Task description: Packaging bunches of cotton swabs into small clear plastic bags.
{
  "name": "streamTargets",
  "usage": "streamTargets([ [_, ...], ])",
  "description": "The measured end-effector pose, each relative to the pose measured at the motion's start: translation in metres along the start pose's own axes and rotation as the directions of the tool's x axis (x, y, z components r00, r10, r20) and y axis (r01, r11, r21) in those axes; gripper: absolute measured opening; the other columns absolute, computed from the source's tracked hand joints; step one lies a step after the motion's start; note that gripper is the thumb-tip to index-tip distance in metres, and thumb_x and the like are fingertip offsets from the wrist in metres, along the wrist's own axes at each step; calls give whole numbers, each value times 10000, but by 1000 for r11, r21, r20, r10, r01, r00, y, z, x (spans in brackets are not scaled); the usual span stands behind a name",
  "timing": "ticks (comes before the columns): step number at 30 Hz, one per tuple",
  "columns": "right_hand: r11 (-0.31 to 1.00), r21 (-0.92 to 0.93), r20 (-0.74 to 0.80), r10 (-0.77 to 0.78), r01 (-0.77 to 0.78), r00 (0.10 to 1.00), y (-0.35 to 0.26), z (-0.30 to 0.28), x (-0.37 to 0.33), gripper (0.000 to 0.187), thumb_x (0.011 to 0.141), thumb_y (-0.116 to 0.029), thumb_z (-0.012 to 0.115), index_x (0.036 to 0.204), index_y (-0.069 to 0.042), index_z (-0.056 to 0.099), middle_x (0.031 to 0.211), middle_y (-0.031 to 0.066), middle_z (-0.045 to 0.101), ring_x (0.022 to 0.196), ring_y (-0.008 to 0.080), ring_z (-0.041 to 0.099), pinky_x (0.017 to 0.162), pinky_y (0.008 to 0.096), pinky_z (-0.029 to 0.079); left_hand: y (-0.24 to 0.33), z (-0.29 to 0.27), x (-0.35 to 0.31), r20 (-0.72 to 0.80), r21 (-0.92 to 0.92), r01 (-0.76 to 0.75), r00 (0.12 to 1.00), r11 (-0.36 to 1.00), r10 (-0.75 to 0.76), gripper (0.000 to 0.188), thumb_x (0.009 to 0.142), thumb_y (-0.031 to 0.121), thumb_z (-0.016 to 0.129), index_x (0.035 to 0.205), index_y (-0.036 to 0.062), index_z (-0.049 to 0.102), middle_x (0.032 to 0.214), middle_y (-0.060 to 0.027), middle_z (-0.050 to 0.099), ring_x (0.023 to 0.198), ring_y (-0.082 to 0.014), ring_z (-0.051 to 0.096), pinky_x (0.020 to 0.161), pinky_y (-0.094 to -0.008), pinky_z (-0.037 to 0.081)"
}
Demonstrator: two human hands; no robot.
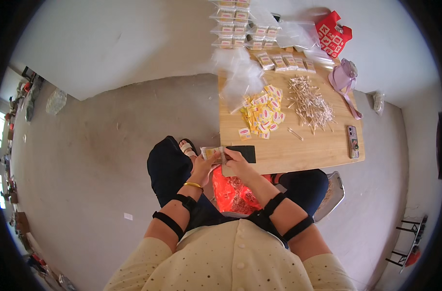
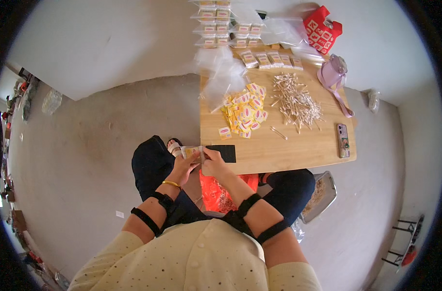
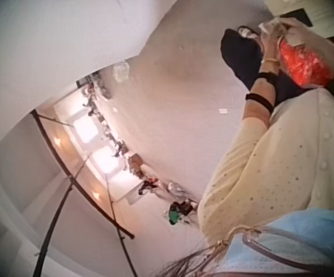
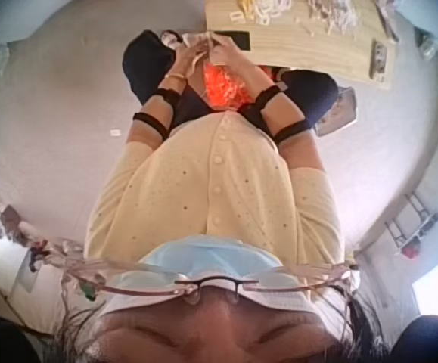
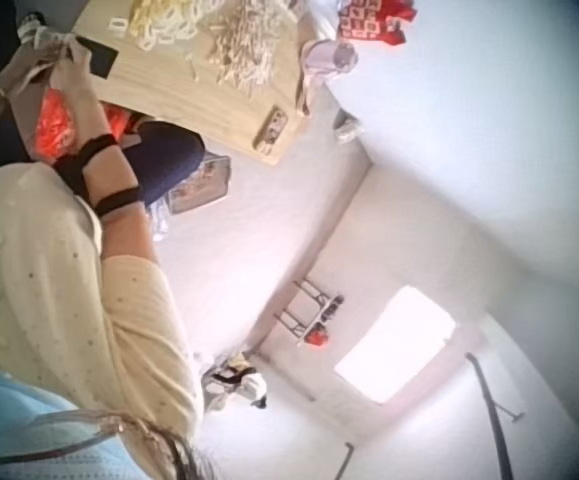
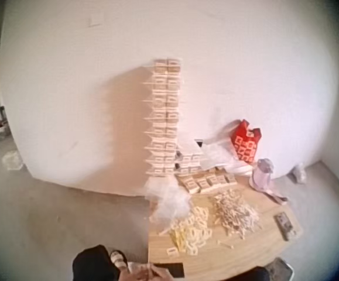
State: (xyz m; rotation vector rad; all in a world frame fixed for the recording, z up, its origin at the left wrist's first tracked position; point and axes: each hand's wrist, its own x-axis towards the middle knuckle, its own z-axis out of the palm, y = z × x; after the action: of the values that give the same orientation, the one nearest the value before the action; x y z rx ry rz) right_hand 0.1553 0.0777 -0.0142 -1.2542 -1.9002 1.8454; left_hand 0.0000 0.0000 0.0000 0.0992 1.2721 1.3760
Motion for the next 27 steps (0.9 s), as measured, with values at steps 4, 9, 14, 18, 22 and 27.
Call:
streamTargets([
  [4, 1000, -27, 38, -11, 12, 999, -17, -19, -15, 536, 893, 53, 540, 1427, 15, 555, 1428, 179, 564, 1254, 242, 598, 1083, 340, 450, 7, 3, -8, -26, 68, 49, 999, 996, -48, 470, 893, 237, 823, 1249, 55, 577, 1187, -59, 671, 1092, -217, 666, 983, -421, 535],
  [9, 900, 344, 268, 181, -269, 946, -42, -33, -15, 452, 924, 45, 498, 1365, 57, 599, 1256, 111, 691, 1155, 164, 653, 976, 297, 509, 10, -5, -3, 13, 62, 22, 1000, 998, -23, 450, 895, 237, 820, 1233, 57, 584, 1176, -56, 671, 1080, -210, 661, 969, -421, 535],
  [14, 970, 96, 211, 201, -225, 957, -49, -26, -5, 393, 947, 14, 508, 1314, 31, 645, 1136, 79, 729, 1009, 149, 702, 869, 281, 543, 8, -7, 0, 7, 119, 62, 998, 991, -63, 443, 902, 233, 810, 1234, 53, 578, 1176, -62, 669, 1088, -221, 660, 976, -430, 531],
  [18, 938, 149, 165, 289, -314, 943, -44, -28, 8, 377, 939, 22, 507, 1277, -8, 671, 1100, 66, 735, 941, 143, 708, 815, 276, 553, 6, -8, 5, 12, 145, 61, 998, 987, -63, 452, 903, 232, 808, 1245, 51, 575, 1180, -68, 669, 1097, -226, 659, 978, -434, 531],
  [22, 913, 219, 181, 308, -343, 934, -49, -27, 9, 363, 952, -2, 513, 1280, -34, 666, 1117, 36, 732, 979, 132, 697, 820, 284, 535, 9, -14, 9, 57, 129, 66, 996, 989, -74, 455, 912, 222, 798, 1266, 50, 571, 1192, -78, 668, 1110, -229, 657, 977, -431, 537],
  [27, 943, 125, 187, 283, -309, 941, -68, -4, 8, 378, 971, -51, 547, 1338, -46, 634, 1192, 4, 699, 1033, 124, 653, 849, 304, 495, 25, -31, 5, 59, 160, 69, 995, 985, -80, 422, 929, 229, 782, 1256, 50, 585, 1193, -79, 671, 1110, -221, 658, 966, -411, 548],
])
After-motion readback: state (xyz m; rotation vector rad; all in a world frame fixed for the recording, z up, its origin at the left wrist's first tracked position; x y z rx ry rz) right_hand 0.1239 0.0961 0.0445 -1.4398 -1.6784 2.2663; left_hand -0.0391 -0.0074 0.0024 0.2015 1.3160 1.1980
